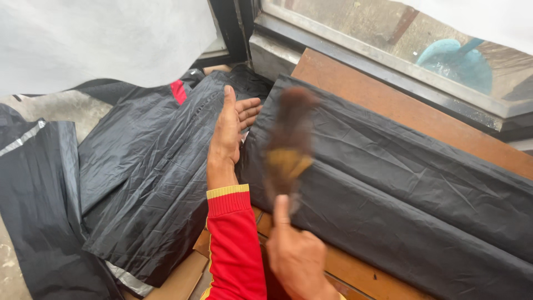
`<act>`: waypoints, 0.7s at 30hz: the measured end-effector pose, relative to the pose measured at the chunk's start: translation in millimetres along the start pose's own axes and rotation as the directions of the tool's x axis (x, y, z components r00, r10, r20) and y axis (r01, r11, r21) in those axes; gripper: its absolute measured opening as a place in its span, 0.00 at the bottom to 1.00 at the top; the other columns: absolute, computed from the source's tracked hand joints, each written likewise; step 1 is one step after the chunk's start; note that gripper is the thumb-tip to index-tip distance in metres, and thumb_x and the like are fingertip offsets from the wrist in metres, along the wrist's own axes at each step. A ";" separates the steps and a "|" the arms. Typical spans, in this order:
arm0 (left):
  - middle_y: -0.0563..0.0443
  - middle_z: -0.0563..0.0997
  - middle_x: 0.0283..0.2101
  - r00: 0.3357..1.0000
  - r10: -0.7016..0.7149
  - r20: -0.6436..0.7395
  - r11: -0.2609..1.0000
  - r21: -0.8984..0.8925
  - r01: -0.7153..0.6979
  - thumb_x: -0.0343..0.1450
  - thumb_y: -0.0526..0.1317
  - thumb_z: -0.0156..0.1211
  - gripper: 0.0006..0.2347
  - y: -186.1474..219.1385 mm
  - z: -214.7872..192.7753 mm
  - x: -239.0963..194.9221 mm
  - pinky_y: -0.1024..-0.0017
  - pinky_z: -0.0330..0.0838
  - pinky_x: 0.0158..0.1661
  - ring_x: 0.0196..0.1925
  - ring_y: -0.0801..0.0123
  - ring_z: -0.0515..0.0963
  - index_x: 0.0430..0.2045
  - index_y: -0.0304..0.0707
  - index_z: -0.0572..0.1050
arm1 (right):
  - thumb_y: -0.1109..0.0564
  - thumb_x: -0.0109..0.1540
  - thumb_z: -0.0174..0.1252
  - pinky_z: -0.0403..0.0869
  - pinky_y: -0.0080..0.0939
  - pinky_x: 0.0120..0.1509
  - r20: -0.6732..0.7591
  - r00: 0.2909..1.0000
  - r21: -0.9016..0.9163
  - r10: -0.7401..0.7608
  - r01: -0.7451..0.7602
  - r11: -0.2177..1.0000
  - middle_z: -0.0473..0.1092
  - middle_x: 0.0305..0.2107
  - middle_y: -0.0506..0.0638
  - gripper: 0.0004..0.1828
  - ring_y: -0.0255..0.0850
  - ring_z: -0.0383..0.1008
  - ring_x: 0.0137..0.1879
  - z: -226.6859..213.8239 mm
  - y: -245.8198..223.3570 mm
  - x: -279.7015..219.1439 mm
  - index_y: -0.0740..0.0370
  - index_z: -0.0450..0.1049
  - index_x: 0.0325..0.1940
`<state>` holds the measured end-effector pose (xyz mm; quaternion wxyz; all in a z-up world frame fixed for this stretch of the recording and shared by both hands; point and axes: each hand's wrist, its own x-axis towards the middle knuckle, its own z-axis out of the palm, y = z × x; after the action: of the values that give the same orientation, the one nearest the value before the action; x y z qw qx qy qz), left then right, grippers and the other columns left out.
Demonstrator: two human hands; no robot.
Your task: The person cleans a small black bag with red trim and a larger black bag using a feather duster. They brush the exterior surfaces of the bags on a wooden table, turning them over to clean different sides.
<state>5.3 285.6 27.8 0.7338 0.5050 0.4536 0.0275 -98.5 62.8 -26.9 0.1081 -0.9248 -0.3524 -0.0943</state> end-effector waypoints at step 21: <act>0.41 0.65 0.63 0.231 0.769 0.596 -0.238 0.602 -0.762 0.67 0.31 0.50 0.17 -57.5 102.9 -21.9 0.43 0.41 0.66 0.69 0.51 0.57 0.52 0.29 0.72 | 0.58 0.58 0.54 0.61 0.44 0.23 -0.120 0.973 -0.030 0.197 -0.202 0.979 0.65 0.32 0.53 0.26 0.42 0.59 0.15 -64.3 73.2 -30.7 0.68 0.68 0.61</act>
<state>39.8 172.9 5.7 0.1894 0.9482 -0.0172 0.2544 -78.1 -27.1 17.3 0.1178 -0.9505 -0.2489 -0.1439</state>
